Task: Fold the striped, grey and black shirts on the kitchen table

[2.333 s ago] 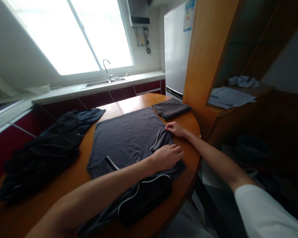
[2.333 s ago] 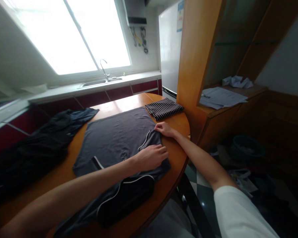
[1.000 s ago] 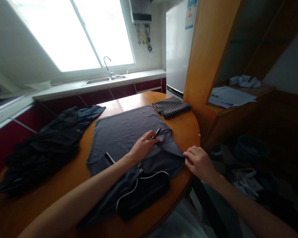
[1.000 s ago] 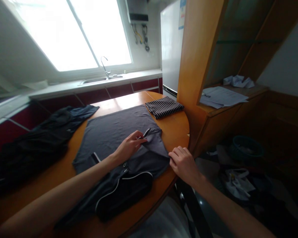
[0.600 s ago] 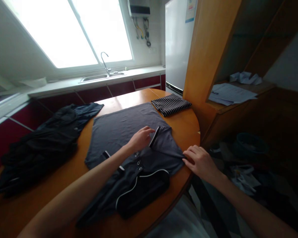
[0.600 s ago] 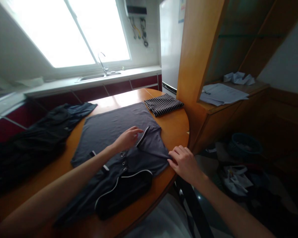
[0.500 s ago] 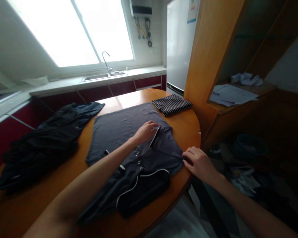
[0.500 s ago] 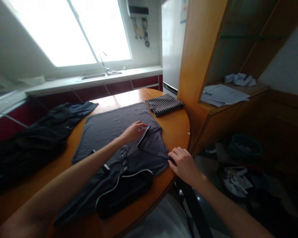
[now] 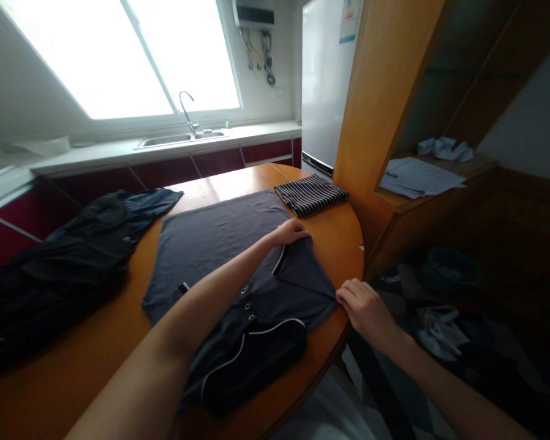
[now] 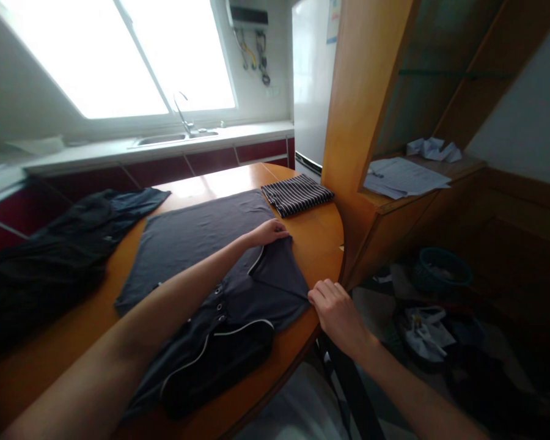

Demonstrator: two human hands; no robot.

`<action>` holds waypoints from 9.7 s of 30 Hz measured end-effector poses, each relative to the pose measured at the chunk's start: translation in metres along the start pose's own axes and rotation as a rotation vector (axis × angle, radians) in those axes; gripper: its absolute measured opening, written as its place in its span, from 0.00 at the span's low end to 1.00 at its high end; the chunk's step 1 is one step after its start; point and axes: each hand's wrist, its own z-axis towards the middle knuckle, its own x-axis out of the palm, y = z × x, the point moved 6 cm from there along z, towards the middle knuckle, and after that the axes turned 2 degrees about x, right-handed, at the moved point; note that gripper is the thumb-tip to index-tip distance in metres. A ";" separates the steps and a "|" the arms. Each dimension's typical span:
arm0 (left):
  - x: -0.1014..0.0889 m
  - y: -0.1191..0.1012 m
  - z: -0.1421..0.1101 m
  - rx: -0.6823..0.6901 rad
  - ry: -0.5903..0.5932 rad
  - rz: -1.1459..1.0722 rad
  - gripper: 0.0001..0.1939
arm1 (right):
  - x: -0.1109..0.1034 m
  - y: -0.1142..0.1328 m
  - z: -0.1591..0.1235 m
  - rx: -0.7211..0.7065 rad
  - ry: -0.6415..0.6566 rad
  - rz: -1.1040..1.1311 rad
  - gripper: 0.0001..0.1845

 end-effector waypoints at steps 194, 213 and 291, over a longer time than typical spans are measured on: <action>-0.086 0.071 -0.355 -0.536 -0.312 0.308 0.20 | 0.077 0.052 0.097 -0.260 0.218 0.174 0.33; -0.085 0.096 -0.359 -0.567 -0.351 0.224 0.18 | 0.049 0.038 0.086 -0.213 0.196 0.229 0.29; -0.051 0.006 -0.342 -0.299 -0.188 0.090 0.28 | 0.053 0.061 0.096 -0.376 0.342 0.323 0.29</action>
